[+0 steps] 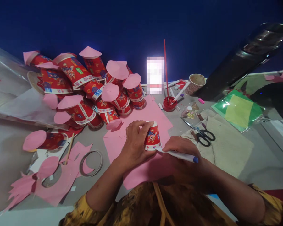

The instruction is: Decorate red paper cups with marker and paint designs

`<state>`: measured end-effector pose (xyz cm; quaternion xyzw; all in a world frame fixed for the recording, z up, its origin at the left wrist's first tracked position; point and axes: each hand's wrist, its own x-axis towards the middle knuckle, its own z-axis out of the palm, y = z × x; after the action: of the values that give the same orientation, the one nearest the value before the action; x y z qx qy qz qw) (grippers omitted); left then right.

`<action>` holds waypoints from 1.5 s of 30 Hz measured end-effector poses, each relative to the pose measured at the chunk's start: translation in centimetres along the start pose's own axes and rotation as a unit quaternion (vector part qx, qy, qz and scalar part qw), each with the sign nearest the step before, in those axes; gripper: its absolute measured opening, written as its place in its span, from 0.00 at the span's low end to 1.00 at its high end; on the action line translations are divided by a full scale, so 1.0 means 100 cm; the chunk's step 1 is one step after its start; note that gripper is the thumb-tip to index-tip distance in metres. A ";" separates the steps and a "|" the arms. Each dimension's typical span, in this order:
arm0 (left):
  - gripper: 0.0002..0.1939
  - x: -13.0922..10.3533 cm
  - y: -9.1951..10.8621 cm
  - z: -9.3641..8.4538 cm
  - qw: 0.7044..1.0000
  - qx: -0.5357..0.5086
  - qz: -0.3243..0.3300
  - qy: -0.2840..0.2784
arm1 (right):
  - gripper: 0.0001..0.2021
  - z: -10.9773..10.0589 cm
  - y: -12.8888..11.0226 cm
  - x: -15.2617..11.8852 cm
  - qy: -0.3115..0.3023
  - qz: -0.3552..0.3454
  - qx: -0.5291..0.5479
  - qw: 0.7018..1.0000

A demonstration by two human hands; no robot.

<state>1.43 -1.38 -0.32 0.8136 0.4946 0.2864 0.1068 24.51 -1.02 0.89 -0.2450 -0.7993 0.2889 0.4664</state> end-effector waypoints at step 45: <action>0.48 0.000 -0.001 -0.003 0.999 -0.026 -0.018 -0.016 | 0.07 -0.005 -0.003 0.005 0.017 0.012 -0.013 1.000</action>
<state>1.20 -1.35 -0.17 0.8059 0.5000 0.2841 0.1405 24.70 -0.84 1.58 -0.2656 -0.7919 0.2803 0.4731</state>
